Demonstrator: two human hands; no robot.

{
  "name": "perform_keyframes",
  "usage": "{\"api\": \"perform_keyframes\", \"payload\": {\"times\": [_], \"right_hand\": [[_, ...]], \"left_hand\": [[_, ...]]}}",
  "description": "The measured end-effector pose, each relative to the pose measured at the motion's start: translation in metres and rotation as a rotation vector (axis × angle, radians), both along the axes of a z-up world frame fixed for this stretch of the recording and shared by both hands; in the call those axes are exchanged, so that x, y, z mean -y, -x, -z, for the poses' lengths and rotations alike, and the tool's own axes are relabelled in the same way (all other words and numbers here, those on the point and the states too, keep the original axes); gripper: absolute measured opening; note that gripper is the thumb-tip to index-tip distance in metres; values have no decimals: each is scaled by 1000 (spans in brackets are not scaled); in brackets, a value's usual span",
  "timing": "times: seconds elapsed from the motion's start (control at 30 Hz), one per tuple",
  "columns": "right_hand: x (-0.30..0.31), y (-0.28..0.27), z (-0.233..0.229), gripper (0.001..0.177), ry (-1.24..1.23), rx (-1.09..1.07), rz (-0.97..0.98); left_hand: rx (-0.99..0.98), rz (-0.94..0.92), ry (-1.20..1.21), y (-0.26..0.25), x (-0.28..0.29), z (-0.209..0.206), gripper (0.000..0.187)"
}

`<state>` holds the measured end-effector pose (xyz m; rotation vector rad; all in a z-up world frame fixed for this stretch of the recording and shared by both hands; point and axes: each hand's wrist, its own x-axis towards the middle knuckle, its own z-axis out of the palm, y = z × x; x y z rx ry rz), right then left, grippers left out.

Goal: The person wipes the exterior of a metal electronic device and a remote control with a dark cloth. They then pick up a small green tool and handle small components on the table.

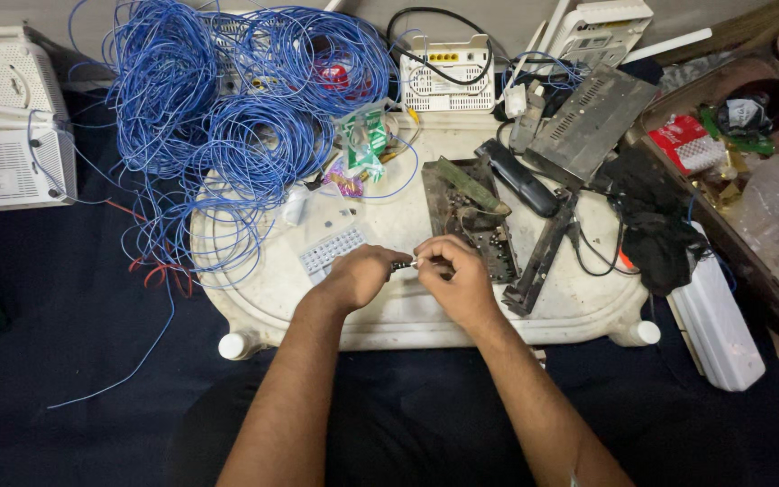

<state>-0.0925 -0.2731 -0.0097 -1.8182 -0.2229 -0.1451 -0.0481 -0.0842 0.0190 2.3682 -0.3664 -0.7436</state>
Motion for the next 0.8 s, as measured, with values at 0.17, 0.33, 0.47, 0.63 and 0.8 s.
{"api": "perform_keyframes", "payload": {"times": [0.17,0.33,0.47,0.63,0.8], "right_hand": [[2,-2,11,6,-9,-20,25],[2,-2,17,6,-127,-41,19],[4,-2,21,5,-103,-78,28],[9,-4,25,11,-108,-216,30],[20,-5,25,16,-137,-301,64]], "left_hand": [[8,-21,-9,2,3,-8,50],[1,-22,-21,4,5,-15,50],[-4,-39,-27,5,7,-15,50],[45,-58,14,10,10,-11,53],[4,-118,55,14,22,-2,51]]}}
